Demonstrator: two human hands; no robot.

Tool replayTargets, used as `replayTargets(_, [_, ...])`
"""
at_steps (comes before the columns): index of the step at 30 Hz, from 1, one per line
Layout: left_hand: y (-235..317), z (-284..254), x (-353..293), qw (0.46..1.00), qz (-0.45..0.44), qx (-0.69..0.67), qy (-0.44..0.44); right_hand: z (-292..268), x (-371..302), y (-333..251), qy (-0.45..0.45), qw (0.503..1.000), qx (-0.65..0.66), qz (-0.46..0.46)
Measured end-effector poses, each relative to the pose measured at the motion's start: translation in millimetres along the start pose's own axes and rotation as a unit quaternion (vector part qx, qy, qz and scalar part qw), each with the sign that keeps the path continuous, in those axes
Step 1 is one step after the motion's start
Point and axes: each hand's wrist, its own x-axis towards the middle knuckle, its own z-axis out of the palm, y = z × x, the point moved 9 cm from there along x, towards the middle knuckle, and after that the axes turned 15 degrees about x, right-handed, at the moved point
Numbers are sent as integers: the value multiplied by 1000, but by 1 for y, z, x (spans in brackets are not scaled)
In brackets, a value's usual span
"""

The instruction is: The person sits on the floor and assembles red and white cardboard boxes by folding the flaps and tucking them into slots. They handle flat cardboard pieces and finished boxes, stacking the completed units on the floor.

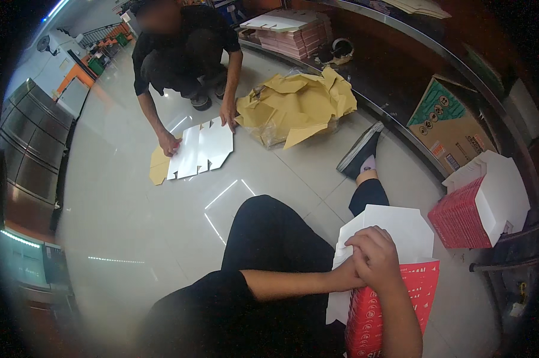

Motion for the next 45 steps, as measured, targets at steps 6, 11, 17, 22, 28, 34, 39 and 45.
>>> replayTargets(6, [23, -2, 7, 988, -25, 54, -141, -3, -1, 0, -3, 1000, -10, 9])
replayTargets(11, [54, -106, 17, 982, 65, 172, -31, -2, -2, -11, -6, 999, -33, -26])
replayTargets(17, [-19, -262, -8, 807, -147, 554, 139, -3, 1, -18, 2, 999, -36, -34])
replayTargets(22, [-94, -274, -43, 690, -399, 594, -111, 2, 1, -11, -24, 998, -47, -26])
replayTargets(28, [-128, -321, -76, 807, -457, 366, -79, 7, 2, -17, -38, 996, -76, -36])
replayTargets(34, [-167, -438, -193, 747, -578, 194, 265, 15, 3, -10, -61, 995, -75, -27])
replayTargets(39, [-170, -496, -250, 759, -382, -103, 518, 22, 7, -5, -83, 993, -81, -17])
replayTargets(45, [-170, -525, -267, 664, -277, -235, 653, 32, 12, 3, -108, 990, -87, -8])
